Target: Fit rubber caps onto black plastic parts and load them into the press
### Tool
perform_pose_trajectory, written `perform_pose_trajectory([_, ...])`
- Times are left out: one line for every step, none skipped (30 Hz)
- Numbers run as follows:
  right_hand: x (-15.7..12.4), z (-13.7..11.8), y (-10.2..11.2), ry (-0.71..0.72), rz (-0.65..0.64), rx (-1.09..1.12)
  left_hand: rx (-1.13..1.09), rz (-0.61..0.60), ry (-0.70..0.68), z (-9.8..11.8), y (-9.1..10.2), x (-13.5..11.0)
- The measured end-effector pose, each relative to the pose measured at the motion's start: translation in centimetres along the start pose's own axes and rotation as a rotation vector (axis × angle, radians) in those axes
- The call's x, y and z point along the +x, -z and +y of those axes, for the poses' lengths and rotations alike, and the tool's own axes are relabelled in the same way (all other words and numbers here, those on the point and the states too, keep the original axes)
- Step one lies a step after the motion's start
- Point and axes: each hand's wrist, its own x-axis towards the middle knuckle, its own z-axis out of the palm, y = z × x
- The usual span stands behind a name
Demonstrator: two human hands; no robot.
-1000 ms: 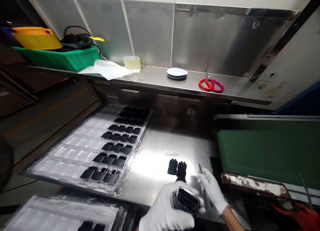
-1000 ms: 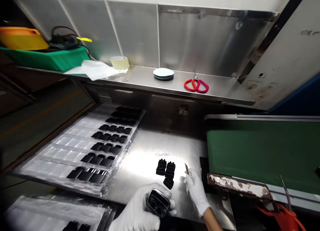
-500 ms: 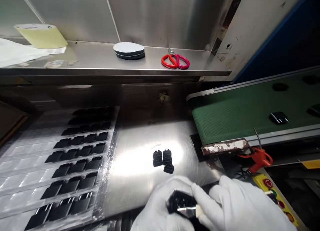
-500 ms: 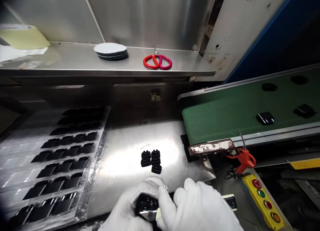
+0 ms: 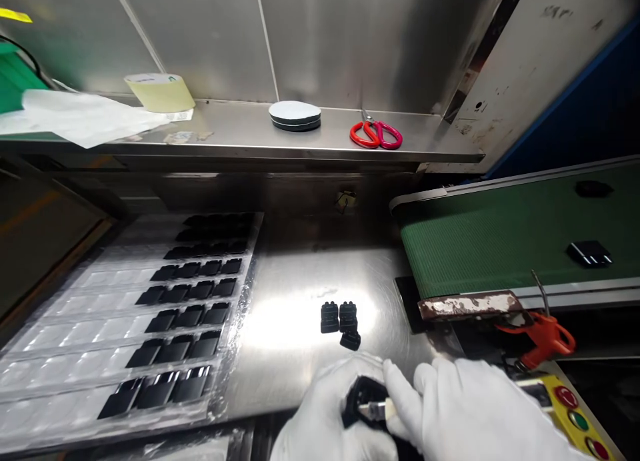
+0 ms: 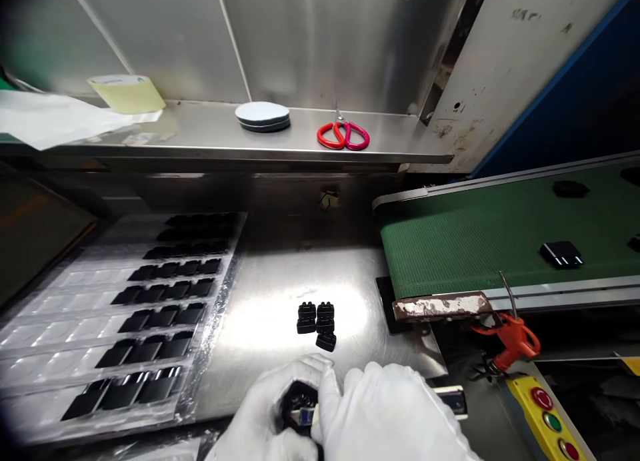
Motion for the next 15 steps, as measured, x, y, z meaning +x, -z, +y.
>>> perform_pose_trajectory([0.1,0.0,-0.3,-0.005,-0.009,0.006,-0.021,0.034,-0.032,-0.3,-0.2,-0.1])
perform_pose_trajectory([0.2,-0.1,-0.6,-0.008,-0.018,0.018,-0.036,0.065,-0.067,-0.7,-0.3,-0.1])
perform_pose_trajectory([0.2,-0.1,-1.0,-0.01,-0.029,0.029,-0.036,0.093,-0.097,-1.0,-0.5,-0.1])
perform_pose_trajectory([0.3,-0.2,-1.3,-0.009,-0.042,0.037,-0.021,0.12,-0.115,-1.3,-0.7,-0.1])
perform_pose_trajectory([0.4,-0.3,-1.6,-0.005,-0.06,0.042,-0.007,0.147,-0.121,-1.5,-0.9,-0.1])
perform_pose_trajectory([0.5,-0.4,-1.8,-0.004,-0.076,0.039,-0.009,0.168,-0.118,-1.7,-1.1,0.0])
perform_pose_trajectory([0.8,-0.5,-2.0,-0.001,-0.096,0.028,-0.031,0.178,-0.109,-2.0,-1.2,0.1])
perform_pose_trajectory([1.1,-0.6,-2.0,0.0,-0.124,0.01,-0.069,0.179,-0.1,-2.1,-1.3,0.2])
perform_pose_trajectory([1.6,-0.6,-1.9,0.003,-0.171,-0.007,-0.109,0.181,-0.094,-2.3,-1.3,0.3])
perform_pose_trajectory([2.1,-0.6,-1.6,0.008,-0.24,-0.02,-0.132,0.183,-0.095,-2.5,-1.3,0.5])
perform_pose_trajectory([2.7,-0.6,-1.3,0.014,-0.329,-0.022,-0.13,0.187,-0.093,-2.7,-1.3,0.6])
perform_pose_trajectory([3.1,-0.4,-0.9,0.014,-0.419,-0.007,-0.104,0.184,-0.079,-3.0,-1.2,0.7])
perform_pose_trajectory([3.4,0.0,-0.6,0.005,-0.492,0.038,-0.072,0.177,-0.052,-3.4,-1.0,0.7])
perform_pose_trajectory([3.5,0.3,-0.5,-0.021,-0.531,0.118,-0.051,0.161,-0.006,-4.0,-0.8,0.7])
perform_pose_trajectory([3.2,0.8,-0.8,-0.075,-0.536,0.234,-0.05,0.139,0.056,-4.8,-0.5,0.5])
